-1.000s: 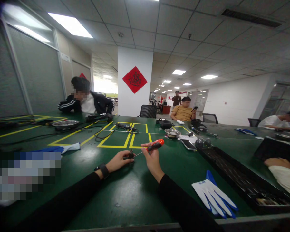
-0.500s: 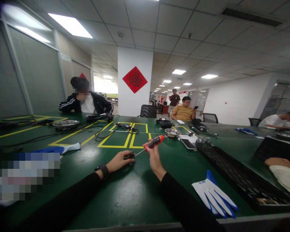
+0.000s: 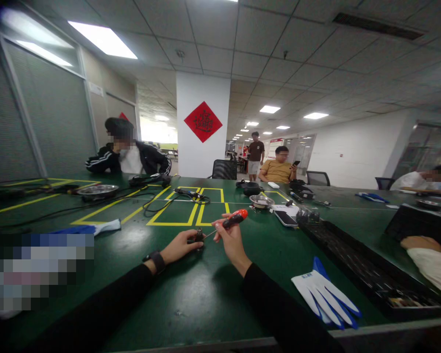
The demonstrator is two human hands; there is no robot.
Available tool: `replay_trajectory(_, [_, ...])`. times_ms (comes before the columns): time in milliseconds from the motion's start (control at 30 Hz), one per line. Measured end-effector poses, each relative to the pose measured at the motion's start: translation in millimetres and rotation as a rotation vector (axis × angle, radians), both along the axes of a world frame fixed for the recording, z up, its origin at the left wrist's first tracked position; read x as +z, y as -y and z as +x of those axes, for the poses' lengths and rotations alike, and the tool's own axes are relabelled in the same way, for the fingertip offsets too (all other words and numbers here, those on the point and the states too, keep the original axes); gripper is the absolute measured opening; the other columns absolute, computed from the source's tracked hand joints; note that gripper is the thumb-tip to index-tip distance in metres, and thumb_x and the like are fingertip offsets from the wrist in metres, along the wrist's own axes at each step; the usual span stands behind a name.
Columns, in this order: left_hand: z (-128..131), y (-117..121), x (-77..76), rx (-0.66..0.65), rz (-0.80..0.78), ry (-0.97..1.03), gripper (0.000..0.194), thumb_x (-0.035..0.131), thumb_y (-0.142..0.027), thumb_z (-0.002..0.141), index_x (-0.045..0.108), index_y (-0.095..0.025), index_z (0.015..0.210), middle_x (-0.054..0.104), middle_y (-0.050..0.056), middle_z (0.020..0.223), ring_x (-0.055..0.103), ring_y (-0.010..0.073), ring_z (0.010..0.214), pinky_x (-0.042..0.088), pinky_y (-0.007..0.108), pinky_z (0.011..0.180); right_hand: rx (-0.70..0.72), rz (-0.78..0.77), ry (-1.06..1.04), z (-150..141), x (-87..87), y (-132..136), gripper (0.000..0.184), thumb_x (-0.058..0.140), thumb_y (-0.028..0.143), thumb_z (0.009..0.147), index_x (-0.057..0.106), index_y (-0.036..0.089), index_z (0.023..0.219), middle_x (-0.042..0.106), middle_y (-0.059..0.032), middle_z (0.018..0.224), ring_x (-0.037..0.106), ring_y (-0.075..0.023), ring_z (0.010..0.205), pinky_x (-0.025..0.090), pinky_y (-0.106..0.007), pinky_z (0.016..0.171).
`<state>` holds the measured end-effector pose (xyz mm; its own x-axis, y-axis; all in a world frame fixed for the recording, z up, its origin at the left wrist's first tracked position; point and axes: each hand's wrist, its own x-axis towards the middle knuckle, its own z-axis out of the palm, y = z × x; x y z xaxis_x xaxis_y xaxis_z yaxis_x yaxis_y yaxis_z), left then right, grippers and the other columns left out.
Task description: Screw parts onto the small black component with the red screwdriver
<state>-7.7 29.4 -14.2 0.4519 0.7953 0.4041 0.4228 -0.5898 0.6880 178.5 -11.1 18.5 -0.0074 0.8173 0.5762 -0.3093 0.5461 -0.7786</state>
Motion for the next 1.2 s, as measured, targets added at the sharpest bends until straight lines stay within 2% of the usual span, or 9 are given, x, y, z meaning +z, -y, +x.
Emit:
replay_trajectory(67, [0.0, 0.3, 0.4, 0.000, 0.000, -0.003, 0.036, 0.058, -0.038, 0.072, 0.063, -0.016, 0.101, 0.065, 0.006, 0.096, 0.058, 0.0204, 0.087, 0.043, 0.031, 0.081, 0.046, 0.001, -0.008, 0.0, 1.5, 2.4, 0.032, 0.053, 0.024, 0.079, 0.041, 0.023, 0.110, 0.062, -0.0027, 0.094, 0.055, -0.0095, 0.054, 0.048, -0.026, 0.052])
replay_trajectory(167, [0.1, 1.5, 1.4, 0.008, 0.005, -0.005, 0.036, 0.058, -0.038, 0.072, 0.063, -0.016, 0.101, 0.065, 0.006, 0.095, 0.058, 0.0201, 0.086, 0.044, 0.030, 0.080, 0.059, 0.004, 0.028, -0.9, 3.1, 4.8, 0.033, 0.051, 0.025, 0.081, 0.043, 0.022, 0.113, 0.060, -0.0060, 0.104, 0.057, -0.0102, 0.058, 0.050, -0.027, 0.055])
replay_trajectory(367, [0.2, 3.4, 0.7, 0.017, 0.045, -0.022, 0.037, 0.060, -0.036, 0.072, 0.062, -0.017, 0.102, 0.064, 0.005, 0.092, 0.057, 0.0189, 0.083, 0.045, 0.029, 0.076, -0.056, 0.064, 0.106, -4.8, 0.2, 8.2, 0.027, 0.055, 0.025, 0.080, 0.048, 0.020, 0.106, 0.063, -0.0049, 0.094, 0.059, -0.0120, 0.064, 0.049, -0.028, 0.064])
replay_trajectory(500, [-0.2, 3.0, -1.6, 0.020, 0.074, -0.039, 0.035, 0.061, -0.032, 0.070, 0.062, -0.017, 0.101, 0.063, 0.005, 0.092, 0.057, 0.0187, 0.082, 0.045, 0.029, 0.076, -0.082, 0.076, 0.100, -6.9, -2.6, 9.9, 0.026, 0.052, 0.025, 0.082, 0.046, 0.020, 0.107, 0.063, -0.0034, 0.089, 0.060, -0.0126, 0.067, 0.048, -0.030, 0.070])
replay_trajectory(933, [-0.7, 1.6, 0.3, -0.009, 0.013, 0.002, 0.030, 0.058, -0.025, 0.071, 0.063, -0.017, 0.100, 0.063, 0.005, 0.098, 0.057, 0.0188, 0.089, 0.043, 0.028, 0.082, -0.100, 0.075, 0.093, -6.9, -5.5, 8.4, 0.028, 0.053, 0.025, 0.082, 0.044, 0.021, 0.109, 0.062, -0.0019, 0.083, 0.060, -0.0131, 0.067, 0.049, -0.029, 0.068])
replay_trajectory(1200, [-1.5, -2.3, 0.3, -0.027, -0.017, 0.011, 0.028, 0.058, -0.026, 0.072, 0.065, -0.018, 0.097, 0.065, 0.004, 0.096, 0.057, 0.0186, 0.089, 0.042, 0.027, 0.082, -0.031, 0.028, 0.013, -7.7, -2.8, 5.8, 0.029, 0.055, 0.025, 0.081, 0.042, 0.022, 0.106, 0.062, -0.0013, 0.083, 0.062, -0.0127, 0.058, 0.050, -0.027, 0.058])
